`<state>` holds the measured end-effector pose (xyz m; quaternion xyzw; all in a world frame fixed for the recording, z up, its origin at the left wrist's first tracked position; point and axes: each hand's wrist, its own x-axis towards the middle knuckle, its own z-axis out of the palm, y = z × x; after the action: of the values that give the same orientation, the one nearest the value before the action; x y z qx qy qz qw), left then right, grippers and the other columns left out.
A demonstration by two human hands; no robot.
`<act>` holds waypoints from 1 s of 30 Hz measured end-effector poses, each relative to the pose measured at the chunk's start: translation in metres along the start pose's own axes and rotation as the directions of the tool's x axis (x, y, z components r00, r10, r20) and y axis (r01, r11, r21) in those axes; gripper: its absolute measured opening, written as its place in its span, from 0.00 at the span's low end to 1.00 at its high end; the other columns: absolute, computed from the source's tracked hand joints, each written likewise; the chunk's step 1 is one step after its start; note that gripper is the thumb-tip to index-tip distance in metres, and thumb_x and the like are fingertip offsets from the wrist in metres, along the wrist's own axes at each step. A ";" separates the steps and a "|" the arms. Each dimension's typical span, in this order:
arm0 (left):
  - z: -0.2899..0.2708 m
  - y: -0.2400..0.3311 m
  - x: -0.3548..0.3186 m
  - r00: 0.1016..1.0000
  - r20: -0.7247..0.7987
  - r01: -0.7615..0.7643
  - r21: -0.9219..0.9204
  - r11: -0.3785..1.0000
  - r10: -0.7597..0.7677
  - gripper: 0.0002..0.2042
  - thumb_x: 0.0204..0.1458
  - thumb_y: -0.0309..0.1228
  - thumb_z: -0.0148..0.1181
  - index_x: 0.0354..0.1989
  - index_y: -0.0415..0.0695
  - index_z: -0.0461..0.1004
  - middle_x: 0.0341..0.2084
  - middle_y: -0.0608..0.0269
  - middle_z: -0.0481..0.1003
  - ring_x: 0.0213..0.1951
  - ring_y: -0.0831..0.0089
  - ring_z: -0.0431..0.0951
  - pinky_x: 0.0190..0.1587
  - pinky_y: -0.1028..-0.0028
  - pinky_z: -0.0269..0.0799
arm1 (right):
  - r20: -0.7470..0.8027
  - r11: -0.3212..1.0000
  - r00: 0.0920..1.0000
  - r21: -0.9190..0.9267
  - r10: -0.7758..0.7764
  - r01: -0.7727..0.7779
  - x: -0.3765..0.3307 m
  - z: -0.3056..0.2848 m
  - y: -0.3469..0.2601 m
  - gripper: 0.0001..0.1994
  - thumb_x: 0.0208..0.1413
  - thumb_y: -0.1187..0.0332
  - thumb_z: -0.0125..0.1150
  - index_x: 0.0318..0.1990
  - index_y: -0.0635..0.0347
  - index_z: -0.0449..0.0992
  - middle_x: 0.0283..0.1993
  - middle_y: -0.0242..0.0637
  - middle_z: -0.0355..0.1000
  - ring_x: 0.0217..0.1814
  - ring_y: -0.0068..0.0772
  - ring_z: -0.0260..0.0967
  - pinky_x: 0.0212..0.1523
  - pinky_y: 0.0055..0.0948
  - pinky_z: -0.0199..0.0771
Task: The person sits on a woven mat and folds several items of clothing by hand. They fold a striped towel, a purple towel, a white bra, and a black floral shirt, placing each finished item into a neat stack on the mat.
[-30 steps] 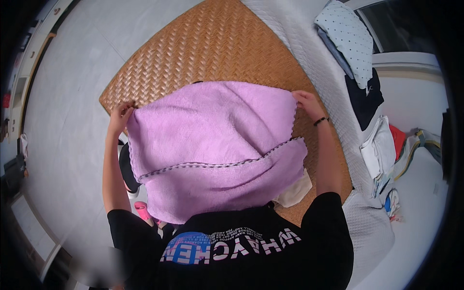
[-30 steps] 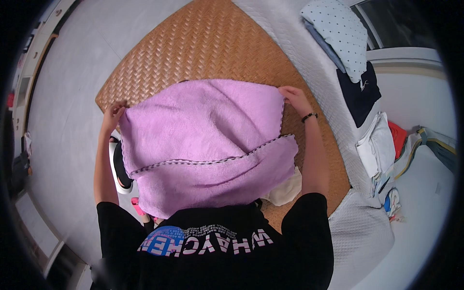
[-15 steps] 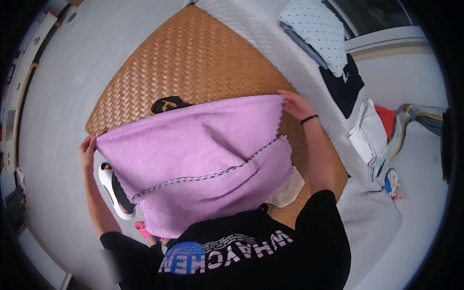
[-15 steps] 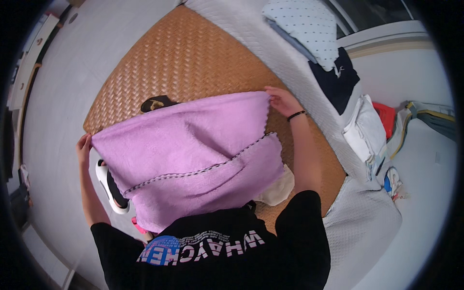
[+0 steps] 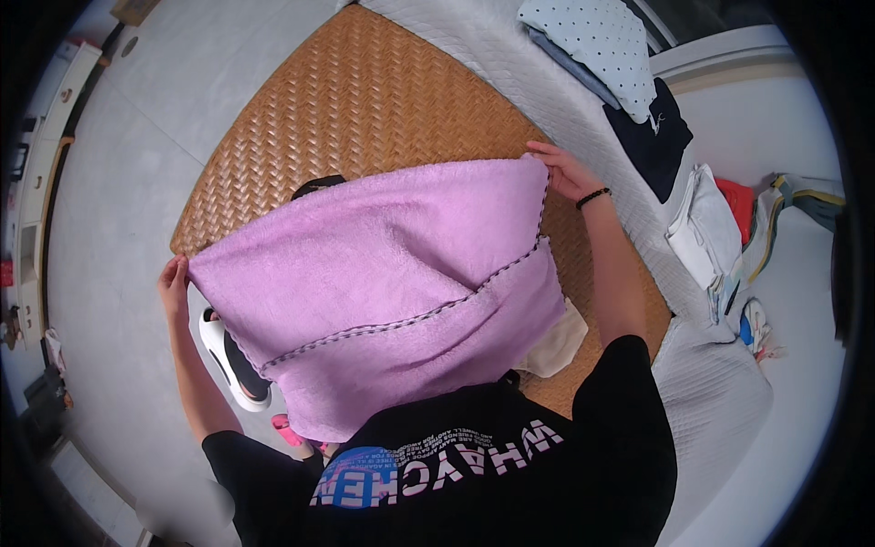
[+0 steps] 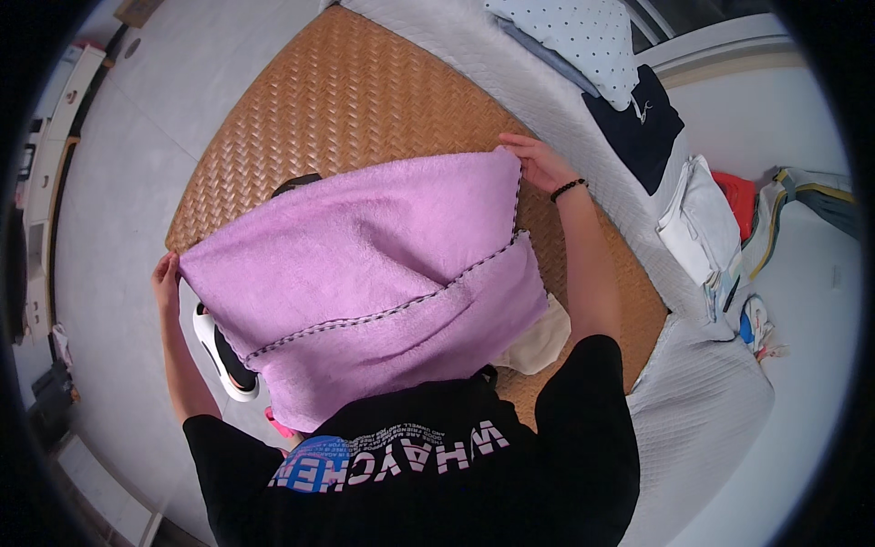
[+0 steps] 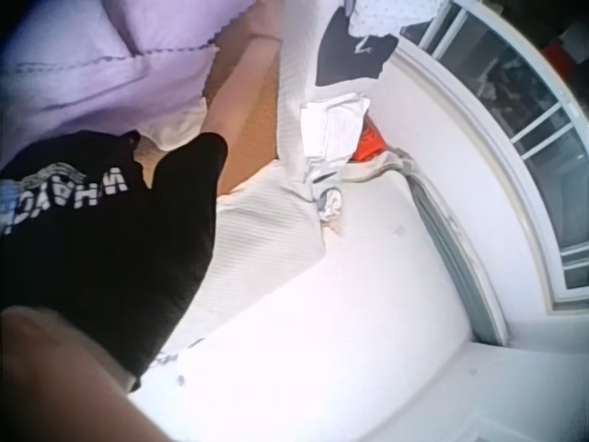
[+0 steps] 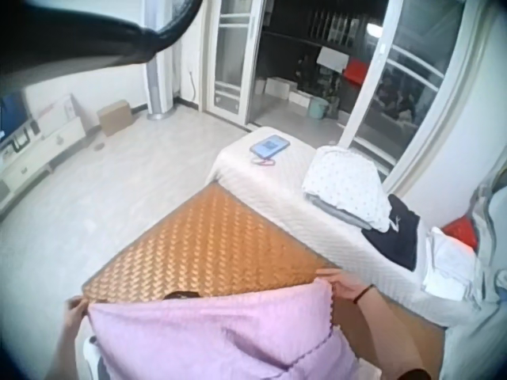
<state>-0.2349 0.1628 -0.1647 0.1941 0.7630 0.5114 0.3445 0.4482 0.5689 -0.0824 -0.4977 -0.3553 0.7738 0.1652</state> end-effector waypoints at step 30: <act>0.068 0.012 -0.253 0.940 0.342 -0.205 0.594 0.778 -0.014 0.13 0.46 0.23 0.64 0.42 0.39 0.73 0.33 0.61 0.75 0.34 0.71 0.76 0.41 0.73 0.72 | 0.124 0.573 0.989 -0.806 -0.083 0.150 -0.078 -0.074 0.124 0.09 0.52 0.68 0.66 0.36 0.64 0.77 0.29 0.23 0.72 0.31 0.14 0.66 0.31 0.18 0.64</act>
<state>-0.0126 0.0471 -0.0869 0.4177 0.8093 0.2088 0.3562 0.5612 0.4643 -0.1392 -0.4653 -0.7073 0.5304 -0.0432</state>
